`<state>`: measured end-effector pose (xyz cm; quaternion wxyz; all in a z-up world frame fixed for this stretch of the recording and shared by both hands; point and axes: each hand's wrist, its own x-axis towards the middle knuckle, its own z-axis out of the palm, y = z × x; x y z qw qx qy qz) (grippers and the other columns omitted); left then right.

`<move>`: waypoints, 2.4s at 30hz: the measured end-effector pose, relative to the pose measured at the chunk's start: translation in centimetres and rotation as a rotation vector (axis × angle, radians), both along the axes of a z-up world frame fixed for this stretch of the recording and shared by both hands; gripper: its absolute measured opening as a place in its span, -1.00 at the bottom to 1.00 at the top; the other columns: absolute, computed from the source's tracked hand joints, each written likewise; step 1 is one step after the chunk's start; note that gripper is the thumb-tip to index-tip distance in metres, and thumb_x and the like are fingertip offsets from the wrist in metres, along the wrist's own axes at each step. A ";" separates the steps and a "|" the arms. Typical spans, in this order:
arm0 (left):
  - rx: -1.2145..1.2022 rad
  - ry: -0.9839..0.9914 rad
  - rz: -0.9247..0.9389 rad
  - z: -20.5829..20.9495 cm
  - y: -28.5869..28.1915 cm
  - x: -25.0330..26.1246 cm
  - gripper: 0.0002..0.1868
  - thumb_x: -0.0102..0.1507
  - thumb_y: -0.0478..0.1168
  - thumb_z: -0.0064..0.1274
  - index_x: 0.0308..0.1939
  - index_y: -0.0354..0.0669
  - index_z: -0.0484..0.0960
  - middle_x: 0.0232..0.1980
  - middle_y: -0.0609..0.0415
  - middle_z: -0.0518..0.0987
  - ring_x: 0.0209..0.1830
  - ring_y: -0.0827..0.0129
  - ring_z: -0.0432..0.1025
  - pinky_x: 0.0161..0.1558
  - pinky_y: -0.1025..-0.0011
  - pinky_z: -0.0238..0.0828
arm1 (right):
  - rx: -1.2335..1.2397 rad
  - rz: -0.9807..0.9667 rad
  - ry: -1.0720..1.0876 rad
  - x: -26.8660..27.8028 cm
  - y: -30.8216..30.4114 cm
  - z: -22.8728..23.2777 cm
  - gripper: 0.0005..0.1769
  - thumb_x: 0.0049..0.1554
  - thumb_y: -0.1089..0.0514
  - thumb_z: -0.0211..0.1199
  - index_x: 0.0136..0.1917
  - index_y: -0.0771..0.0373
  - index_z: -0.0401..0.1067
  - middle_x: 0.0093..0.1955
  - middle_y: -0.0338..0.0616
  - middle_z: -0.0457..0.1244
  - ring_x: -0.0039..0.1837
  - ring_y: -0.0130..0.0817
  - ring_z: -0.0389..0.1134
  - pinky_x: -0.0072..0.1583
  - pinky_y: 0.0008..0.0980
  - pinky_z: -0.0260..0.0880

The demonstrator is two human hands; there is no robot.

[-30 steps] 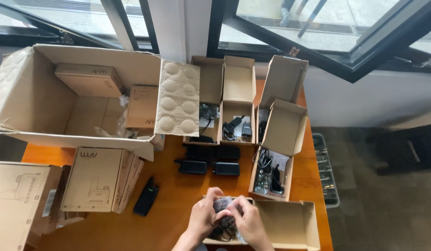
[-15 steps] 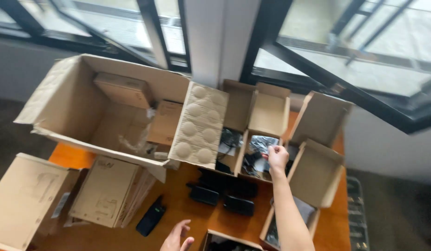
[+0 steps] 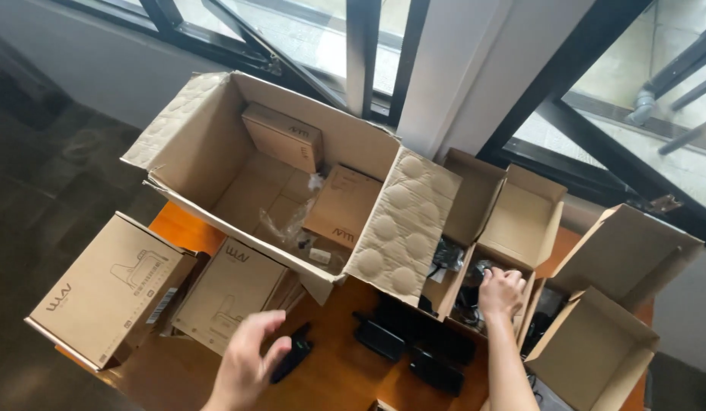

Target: Packing and organizing small electronic device boxes and accessories into a larger shipping container on a table.

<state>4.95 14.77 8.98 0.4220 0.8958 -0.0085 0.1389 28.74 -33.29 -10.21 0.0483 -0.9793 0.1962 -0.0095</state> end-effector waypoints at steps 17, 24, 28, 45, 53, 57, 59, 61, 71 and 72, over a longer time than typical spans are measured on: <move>0.723 0.464 -1.049 -18.6 2.8 30.0 -0.84 0.28 -0.20 0.04 -0.23 -0.02 0.75 -0.27 -0.04 0.72 -0.21 -0.03 0.63 -0.20 -0.01 0.58 | 0.220 -0.259 -0.379 -23.1 3.2 5.9 -0.85 0.26 0.22 0.43 0.11 0.25 0.67 0.15 0.07 0.31 -0.13 -0.29 0.30 0.03 -0.37 0.40; 0.739 0.588 -1.170 -17.8 0.4 31.0 -0.75 0.23 -0.08 0.14 -0.11 -0.09 0.75 -0.15 -0.05 0.72 -0.10 -0.01 0.61 -0.15 0.00 0.57 | 0.280 -0.298 -0.338 -24.4 5.4 7.2 -0.84 0.26 0.24 0.40 0.10 0.31 0.65 0.08 0.05 0.34 -0.09 -0.29 0.32 0.02 -0.39 0.36; 0.790 0.618 -1.174 -12.4 1.1 31.3 -0.69 0.17 0.00 0.25 -0.12 -0.09 0.75 -0.16 -0.02 0.71 -0.11 0.03 0.60 -0.19 0.06 0.57 | 0.310 -0.308 -0.355 -24.7 6.5 8.2 -0.84 0.26 0.25 0.38 0.10 0.33 0.65 0.06 0.04 0.35 -0.07 -0.30 0.32 0.02 -0.39 0.35; -1.153 0.887 -0.950 6.4 -7.5 10.4 -0.63 0.33 -0.16 0.18 0.04 -0.17 0.32 -0.26 -0.09 0.64 -0.34 0.43 0.53 -0.20 0.52 0.52 | 1.661 0.065 -0.466 -21.7 18.6 22.8 0.40 -0.10 -0.67 0.42 0.53 0.48 0.16 -0.13 0.04 0.37 -0.17 -0.35 0.33 0.01 -0.36 0.39; -1.166 1.057 -0.625 1.9 -10.2 4.8 -0.54 0.16 -0.33 0.32 0.12 -0.38 0.57 -0.24 -0.14 0.69 -0.27 0.34 0.61 -0.19 0.49 0.63 | 1.464 -0.228 -0.572 -25.3 13.6 23.3 -0.83 0.10 0.34 0.36 -0.02 0.47 0.60 -0.25 0.06 0.44 -0.29 -0.37 0.37 -0.20 -0.52 0.44; -1.099 0.997 -0.461 0.3 -10.5 3.6 -0.71 0.15 -0.40 0.35 -0.06 -0.40 0.69 -0.33 -0.06 0.68 -0.32 0.40 0.57 -0.28 0.59 0.54 | 1.460 -0.402 -0.385 -27.3 10.9 23.2 -0.78 0.02 0.44 0.41 -0.01 0.52 0.63 -0.23 0.17 0.47 -0.30 -0.36 0.38 -0.27 -0.52 0.39; -1.060 0.988 -0.446 0.0 -10.4 3.2 -0.77 0.16 -0.39 0.35 -0.12 -0.38 0.72 -0.36 -0.04 0.70 -0.36 0.42 0.59 -0.30 0.61 0.49 | 1.566 -0.347 -0.377 -28.7 9.1 21.0 -0.79 -0.06 0.51 0.44 -0.09 0.50 0.63 -0.23 0.16 0.47 -0.23 -0.28 0.44 -0.16 -0.44 0.48; -1.018 0.979 -0.429 -0.3 -10.6 3.0 -0.84 0.17 -0.37 0.35 -0.18 -0.36 0.75 -0.39 -0.03 0.71 -0.39 0.43 0.60 -0.32 0.63 0.43 | 1.674 -0.292 -0.368 -29.5 8.4 19.4 -0.78 -0.13 0.57 0.47 -0.17 0.48 0.64 -0.23 0.16 0.47 -0.16 -0.19 0.50 -0.04 -0.36 0.58; -0.579 0.573 -0.320 0.4 -17.6 -1.6 -0.80 0.07 -0.18 0.45 -0.26 -0.06 0.80 -0.36 0.24 0.76 -0.44 0.66 0.52 -0.36 0.64 0.50 | 1.606 -0.360 -0.242 -29.4 14.2 18.1 -0.75 -0.13 0.53 0.56 -0.40 0.34 0.51 -0.41 -0.12 0.35 -0.30 -0.41 0.36 -0.17 -0.48 0.41; -0.655 0.705 -0.268 0.8 -18.5 -1.7 -0.88 0.10 -0.21 0.43 -0.32 -0.09 0.84 -0.41 0.25 0.77 -0.45 0.69 0.50 -0.35 0.65 0.48 | 1.609 -0.321 -0.236 -29.4 14.4 17.7 -0.72 -0.05 0.48 0.54 -0.39 0.30 0.46 -0.42 -0.18 0.31 -0.31 -0.50 0.29 -0.21 -0.55 0.35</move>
